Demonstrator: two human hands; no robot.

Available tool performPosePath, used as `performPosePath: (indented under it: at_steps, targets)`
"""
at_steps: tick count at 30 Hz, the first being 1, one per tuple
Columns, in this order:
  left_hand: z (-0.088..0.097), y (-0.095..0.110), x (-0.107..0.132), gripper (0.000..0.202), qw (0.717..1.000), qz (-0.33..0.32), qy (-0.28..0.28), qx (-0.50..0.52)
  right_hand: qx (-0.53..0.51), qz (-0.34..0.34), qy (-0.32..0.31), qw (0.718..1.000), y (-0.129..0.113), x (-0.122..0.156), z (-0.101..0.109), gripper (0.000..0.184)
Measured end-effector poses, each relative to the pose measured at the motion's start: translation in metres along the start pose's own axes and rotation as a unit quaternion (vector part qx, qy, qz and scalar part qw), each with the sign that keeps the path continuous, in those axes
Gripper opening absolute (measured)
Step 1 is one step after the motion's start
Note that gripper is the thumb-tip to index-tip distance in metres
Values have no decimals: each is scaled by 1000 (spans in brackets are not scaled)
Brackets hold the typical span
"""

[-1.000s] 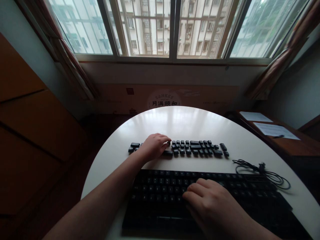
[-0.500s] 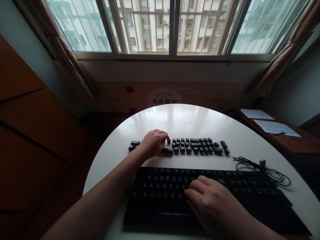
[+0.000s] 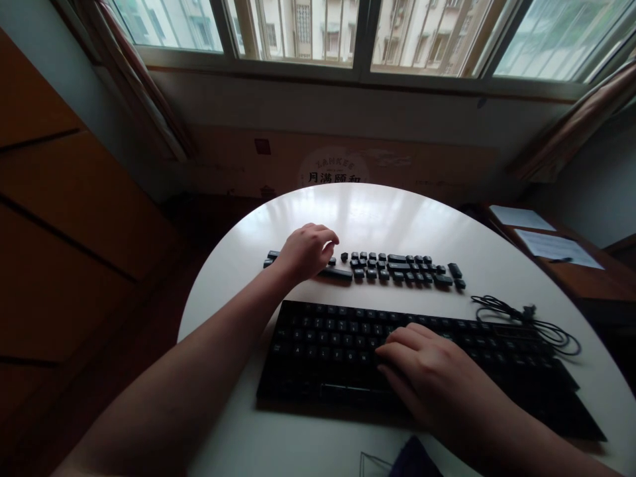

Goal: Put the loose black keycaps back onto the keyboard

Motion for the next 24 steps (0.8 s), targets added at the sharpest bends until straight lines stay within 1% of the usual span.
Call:
performPosePath:
  at_steps: [5,8,12,17,20,24]
  targets:
    - [2,1,0,18,1000,4,5,3,62,17,-4,998,-9,-2,-3,20]
    - [2,2,1,18,1000,2,1,7,77,24,-2,997,-14,-2,-4,20]
    - [2,-1,2,18,1000,7,2,8,65,28,5,997,-14,-1,-5,22]
    - [7,-4,2,19,1000,19,6,12,13,2,-9,1000,-5,2,-6,23]
    - [10,-4,2,19,1000,24,6,13,-9,-16,-12,1000,2,5,-3,24]
    - [14,-4,2,20,999,27,13,12,-25,-22,6,999,9,9,4,23]
Point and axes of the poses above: each hand's wrist, its own x-axis away from the middle knuckle, its own z-axis out of the back of the hand, y = z × x, the point moved 9 cm from there along -x, towards the middle knuckle, and after that the axes turned 15 degrees about z, right-handed, at the moved point
